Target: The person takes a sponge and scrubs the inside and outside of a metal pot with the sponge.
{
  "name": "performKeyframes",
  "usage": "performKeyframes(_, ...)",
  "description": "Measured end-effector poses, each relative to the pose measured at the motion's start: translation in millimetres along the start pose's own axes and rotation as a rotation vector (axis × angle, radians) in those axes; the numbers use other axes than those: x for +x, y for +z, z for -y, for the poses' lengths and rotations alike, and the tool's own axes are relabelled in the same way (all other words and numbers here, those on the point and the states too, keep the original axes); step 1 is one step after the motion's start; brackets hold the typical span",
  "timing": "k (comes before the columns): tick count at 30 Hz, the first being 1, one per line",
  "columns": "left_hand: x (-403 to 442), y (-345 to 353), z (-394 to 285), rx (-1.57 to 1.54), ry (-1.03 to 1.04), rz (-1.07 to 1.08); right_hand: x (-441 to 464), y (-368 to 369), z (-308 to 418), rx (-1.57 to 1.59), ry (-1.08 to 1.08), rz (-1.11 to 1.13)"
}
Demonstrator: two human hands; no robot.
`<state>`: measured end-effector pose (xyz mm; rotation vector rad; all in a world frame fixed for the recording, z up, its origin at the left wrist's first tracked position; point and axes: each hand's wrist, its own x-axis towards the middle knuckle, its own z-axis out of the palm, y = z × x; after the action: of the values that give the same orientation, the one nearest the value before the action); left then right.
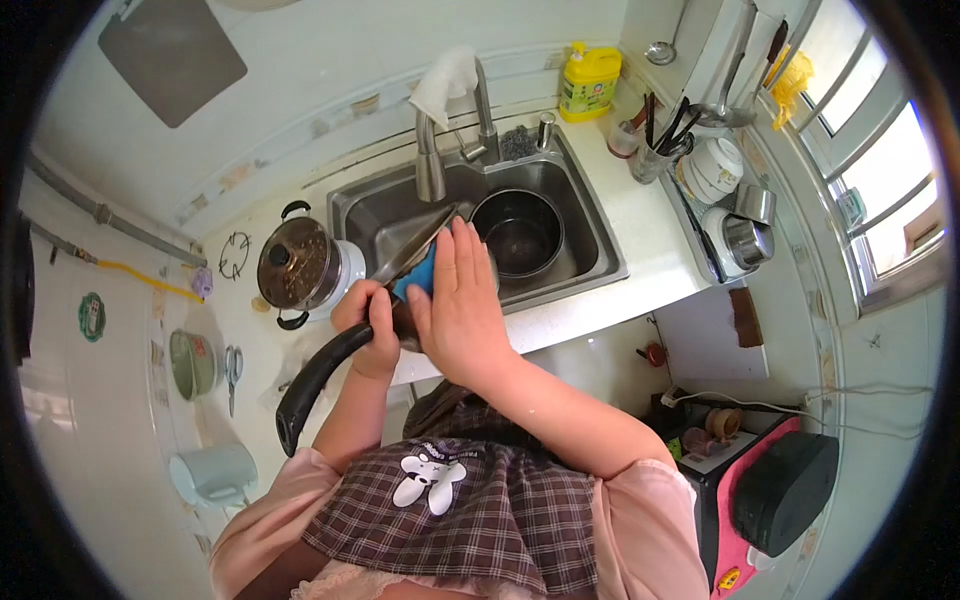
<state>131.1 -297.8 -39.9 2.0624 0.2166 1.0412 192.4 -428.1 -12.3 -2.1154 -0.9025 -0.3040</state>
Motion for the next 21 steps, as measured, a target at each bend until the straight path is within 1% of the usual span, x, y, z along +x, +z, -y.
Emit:
performKeyframes(1, 0.5, -0.4, -0.2, -0.028, 0.042, 0.008, 6.0, 2.0, -13.1, 0.088, 0.073, -0.005)
performKeyframes(3, -6.6, -6.3, -1.2, -0.076, 0.110, 0.022, 24.3, -0.7, -74.7, 0.506, 0.383, 0.271)
performKeyframes(5, -11.0, -5.8, -1.3, -0.059, 0.048, 0.022, 20.1, 3.7, -75.9, 0.560, 0.403, 0.224)
performKeyframes(7, -7.1, 1.2, 2.4, -0.050, 0.005, 0.006, 8.0, 0.3, -32.9, 0.003, 0.140, 0.061)
performKeyframes(8, -6.7, 5.6, 6.9, -0.098, -0.069, 0.033, -3.3, -0.6, -6.4, -0.098, 0.002, -0.072)
performKeyframes(11, 1.5, 0.9, -13.3, 0.079, 0.073, 0.073, 3.3, -1.4, -29.9, 0.166, 0.195, -0.034)
performKeyframes(12, -0.7, -1.6, -10.1, 0.019, 0.098, 0.061, 15.8, -6.0, -57.6, 0.084, 0.205, 0.173)
performKeyframes(13, -0.6, -0.3, -8.9, -0.016, 0.078, 0.054, 28.6, -8.7, -71.9, 0.948, 0.562, 0.240)
performKeyframes(15, -1.9, -1.3, -8.4, -0.077, 0.026, 0.037, 27.7, -15.7, -60.4, 0.609, 0.512, 0.170)
performKeyframes(17, 2.3, 8.9, -4.5, -0.202, -0.130, -0.024, 4.7, -10.2, -25.5, 0.003, 0.037, -0.066)
performKeyframes(18, 3.9, 10.8, -9.1, -0.174, -0.135, -0.005, -1.3, -18.6, -2.9, -0.079, -0.061, 0.001)
performKeyframes(19, 5.7, 11.4, -13.2, -0.148, -0.137, 0.019, -0.1, -16.7, -7.7, 0.022, 0.017, -0.023)
performKeyframes(21, 0.7, 6.6, -10.2, -0.042, -0.025, 0.070, 9.4, -8.1, -36.3, 0.220, 0.177, -0.081)
